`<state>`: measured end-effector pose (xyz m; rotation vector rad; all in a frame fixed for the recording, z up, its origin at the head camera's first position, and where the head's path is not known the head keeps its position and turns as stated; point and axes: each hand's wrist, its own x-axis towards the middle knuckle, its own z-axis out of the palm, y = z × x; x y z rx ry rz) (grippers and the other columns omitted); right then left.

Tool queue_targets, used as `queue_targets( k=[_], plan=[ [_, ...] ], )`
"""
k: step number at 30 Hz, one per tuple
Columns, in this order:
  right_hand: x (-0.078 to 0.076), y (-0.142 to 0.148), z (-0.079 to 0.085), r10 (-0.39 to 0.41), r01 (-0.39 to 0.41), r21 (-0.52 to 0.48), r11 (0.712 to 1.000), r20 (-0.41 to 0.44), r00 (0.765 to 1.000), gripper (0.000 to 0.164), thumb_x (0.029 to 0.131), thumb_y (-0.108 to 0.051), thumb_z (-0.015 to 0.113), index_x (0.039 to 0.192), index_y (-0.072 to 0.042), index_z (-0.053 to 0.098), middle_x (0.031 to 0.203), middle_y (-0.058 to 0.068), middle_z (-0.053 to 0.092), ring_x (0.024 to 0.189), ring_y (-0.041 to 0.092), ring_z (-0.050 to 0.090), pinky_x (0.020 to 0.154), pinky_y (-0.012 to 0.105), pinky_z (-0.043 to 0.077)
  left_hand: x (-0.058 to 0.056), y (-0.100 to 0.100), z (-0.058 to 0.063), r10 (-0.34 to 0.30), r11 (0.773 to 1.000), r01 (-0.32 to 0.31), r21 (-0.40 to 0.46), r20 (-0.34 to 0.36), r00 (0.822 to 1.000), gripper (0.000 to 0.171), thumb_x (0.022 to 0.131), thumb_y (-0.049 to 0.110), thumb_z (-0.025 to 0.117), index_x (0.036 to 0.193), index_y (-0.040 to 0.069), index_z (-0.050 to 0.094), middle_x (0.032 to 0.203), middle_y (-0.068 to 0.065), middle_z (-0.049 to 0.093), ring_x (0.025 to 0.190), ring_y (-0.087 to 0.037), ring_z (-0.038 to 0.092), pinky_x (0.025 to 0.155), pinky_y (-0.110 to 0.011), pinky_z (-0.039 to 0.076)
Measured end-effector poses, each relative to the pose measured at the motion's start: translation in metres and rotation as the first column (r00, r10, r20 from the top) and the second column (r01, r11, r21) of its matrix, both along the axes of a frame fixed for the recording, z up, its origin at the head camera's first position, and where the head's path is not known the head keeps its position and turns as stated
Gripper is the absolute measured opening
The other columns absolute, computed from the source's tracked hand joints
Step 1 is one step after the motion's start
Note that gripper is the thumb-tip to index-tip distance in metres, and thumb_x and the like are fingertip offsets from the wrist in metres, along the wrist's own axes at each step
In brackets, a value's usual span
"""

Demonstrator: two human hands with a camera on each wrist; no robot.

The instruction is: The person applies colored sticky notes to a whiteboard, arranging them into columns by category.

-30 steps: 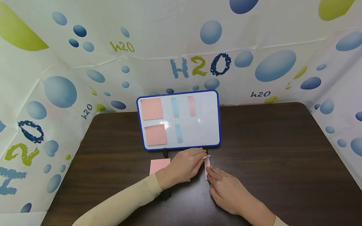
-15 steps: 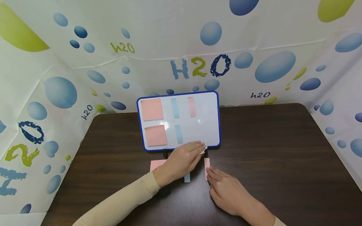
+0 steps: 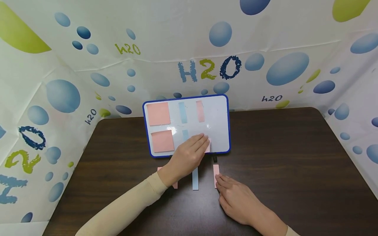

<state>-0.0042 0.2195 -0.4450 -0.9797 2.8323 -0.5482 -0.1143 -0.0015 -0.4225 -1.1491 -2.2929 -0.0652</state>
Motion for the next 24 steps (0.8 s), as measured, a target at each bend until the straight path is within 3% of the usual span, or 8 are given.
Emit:
queue_targets(
  k=[16,24],
  plan=[
    [0.000,-0.001,0.001,-0.027,0.026,0.027,0.999,0.062,0.998,0.038,0.097,-0.015,0.061,0.132,-0.002,0.068,0.145,0.015,0.060,0.135,0.031,0.058,0.108,0.051,0.051,-0.016,-0.005,-0.003,0.051,0.998,-0.054,-0.042,-0.083,0.995,0.028,0.102,0.006,0.058,0.126,0.001,0.070,0.130,-0.013,0.071,0.125,-0.024,0.067,0.110,-0.035,0.051],
    [0.001,-0.002,0.000,-0.032,0.031,0.022,0.999,0.053,0.998,0.037,0.097,-0.015,0.061,0.131,-0.002,0.068,0.145,0.014,0.060,0.135,0.030,0.058,0.108,0.050,0.051,-0.022,-0.005,-0.005,0.064,0.998,-0.066,-0.013,-0.117,0.991,0.027,0.101,0.003,0.057,0.124,0.000,0.071,0.127,-0.013,0.072,0.122,-0.025,0.068,0.108,-0.035,0.053]
  ],
)
